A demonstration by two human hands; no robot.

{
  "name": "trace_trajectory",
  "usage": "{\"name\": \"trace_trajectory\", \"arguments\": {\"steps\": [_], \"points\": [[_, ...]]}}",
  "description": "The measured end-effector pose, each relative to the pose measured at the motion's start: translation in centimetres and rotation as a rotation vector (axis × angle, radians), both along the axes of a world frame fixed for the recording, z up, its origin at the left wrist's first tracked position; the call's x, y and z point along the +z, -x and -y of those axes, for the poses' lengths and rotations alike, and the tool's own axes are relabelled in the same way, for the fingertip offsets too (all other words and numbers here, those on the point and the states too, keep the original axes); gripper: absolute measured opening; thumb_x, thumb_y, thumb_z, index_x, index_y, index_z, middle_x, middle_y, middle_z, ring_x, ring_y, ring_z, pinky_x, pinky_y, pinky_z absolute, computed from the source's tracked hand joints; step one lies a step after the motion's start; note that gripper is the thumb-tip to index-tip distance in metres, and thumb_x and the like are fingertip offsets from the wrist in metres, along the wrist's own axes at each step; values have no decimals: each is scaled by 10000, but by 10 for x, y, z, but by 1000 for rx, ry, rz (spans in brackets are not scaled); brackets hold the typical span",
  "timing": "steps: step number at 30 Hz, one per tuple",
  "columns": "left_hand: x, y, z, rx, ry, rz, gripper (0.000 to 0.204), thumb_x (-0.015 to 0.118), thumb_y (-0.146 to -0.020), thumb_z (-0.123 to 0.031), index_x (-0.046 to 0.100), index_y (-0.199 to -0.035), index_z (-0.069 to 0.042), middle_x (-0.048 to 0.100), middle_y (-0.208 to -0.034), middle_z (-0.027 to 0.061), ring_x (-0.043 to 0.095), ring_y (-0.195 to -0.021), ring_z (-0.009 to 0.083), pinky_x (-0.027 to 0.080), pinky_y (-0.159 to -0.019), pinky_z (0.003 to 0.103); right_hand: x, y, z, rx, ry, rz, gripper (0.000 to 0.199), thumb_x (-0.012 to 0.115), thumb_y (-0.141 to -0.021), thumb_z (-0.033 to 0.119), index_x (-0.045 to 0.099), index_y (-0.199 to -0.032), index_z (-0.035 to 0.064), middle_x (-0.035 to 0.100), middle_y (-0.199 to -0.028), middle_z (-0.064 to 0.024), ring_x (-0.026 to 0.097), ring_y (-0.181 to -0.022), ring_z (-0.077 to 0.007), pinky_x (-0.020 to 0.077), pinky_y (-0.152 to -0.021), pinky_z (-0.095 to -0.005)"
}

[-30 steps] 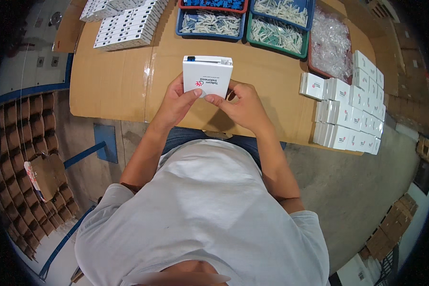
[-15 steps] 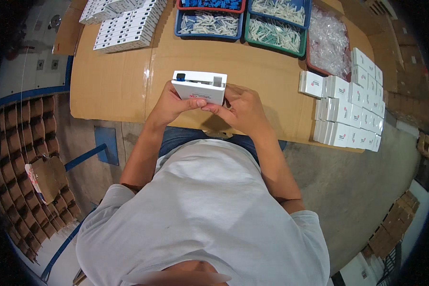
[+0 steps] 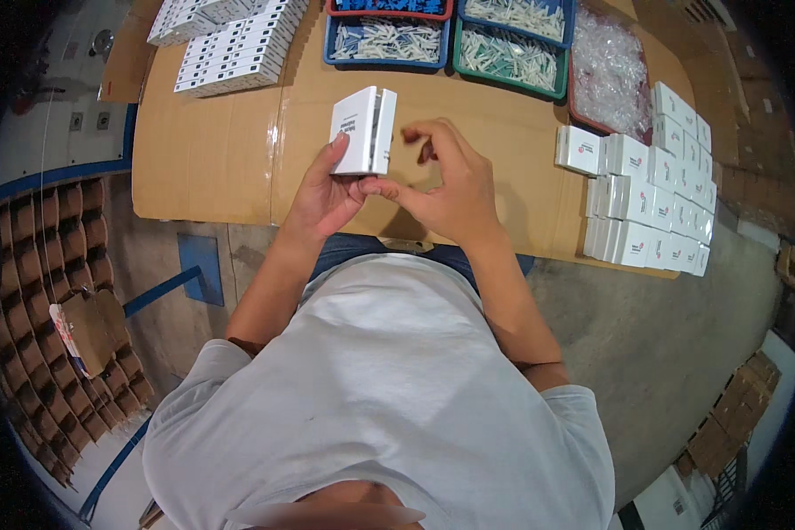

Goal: Packaging small electronic components into plastic bags and cardboard boxes at a warehouse workstation.

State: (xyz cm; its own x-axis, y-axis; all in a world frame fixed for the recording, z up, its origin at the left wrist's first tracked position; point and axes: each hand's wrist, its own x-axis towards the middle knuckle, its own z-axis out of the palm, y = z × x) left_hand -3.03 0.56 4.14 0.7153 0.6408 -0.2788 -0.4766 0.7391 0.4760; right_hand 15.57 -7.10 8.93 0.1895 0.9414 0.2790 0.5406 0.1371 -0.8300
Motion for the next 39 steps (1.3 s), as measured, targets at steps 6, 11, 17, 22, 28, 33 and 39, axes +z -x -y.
{"name": "trace_trajectory", "arguments": {"steps": [6, 11, 17, 22, 28, 33, 39], "points": [[-7, -8, 7, -34, 271, 225, 497, 627, -1025, -328, 522, -1401, -20, 666, -1246, 169, 696, -992, 192, 625, -812, 311, 0, 9, -8, 6, -115, -69, 1009, 938, -684, 328, 437, -1514, 47, 523, -1478, -167, 572, -1295, -322, 513, -1032, -429], [-7, -16, 15, -56, 371, 260, 519, 639, -1019, -321, 507, -1422, -21, 651, -1279, 171, 691, -1068, 211, 604, -928, 309, -3, 11, -8, 28, -95, -119, 1025, 938, -703, 258, 399, -1547, 36, 484, -1538, -157, 523, -1375, -321, 479, -1101, -462], [-6, -14, 16, -72, 361, 290, 509, 629, -1026, -324, 510, -1421, -27, 650, -1285, 175, 686, -1103, 220, 592, -968, 316, -1, 10, -6, 19, -104, -102, 996, 945, -685, 236, 441, -1518, 28, 529, -1497, -154, 578, -1314, -308, 502, -1071, -439], [-4, -15, 17, -76, 359, 305, 501, 625, -1028, -327, 517, -1414, -27, 656, -1270, 172, 686, -1098, 222, 598, -954, 309, 0, 11, -6, 3, -128, -73, 983, 950, -669, 258, 474, -1498, 27, 563, -1463, -155, 610, -1266, -293, 519, -1029, -413], [-3, -15, 17, -84, 348, 312, 504, 632, -1025, -333, 517, -1408, -26, 658, -1257, 173, 689, -1085, 223, 603, -939, 302, -1, 10, -7, 2, -146, -66, 972, 952, -665, 268, 490, -1486, 26, 577, -1450, -153, 619, -1248, -288, 520, -1017, -408], [3, -15, 18, -62, 355, 238, 515, 645, -1017, -338, 518, -1406, -27, 659, -1254, 175, 690, -1078, 219, 602, -933, 302, 0, 10, -7, 0, -138, -50, 959, 950, -668, 263, 497, -1479, 26, 581, -1449, -147, 625, -1237, -285, 516, -1019, -401], [-5, -13, 16, -74, 362, 270, 524, 658, -1010, -337, 515, -1409, -28, 657, -1256, 174, 691, -1066, 226, 613, -886, 284, 0, 10, -8, -1, -129, -46, 955, 950, -670, 256, 497, -1478, 26, 581, -1452, -139, 626, -1235, -283, 513, -1026, -397]]}}
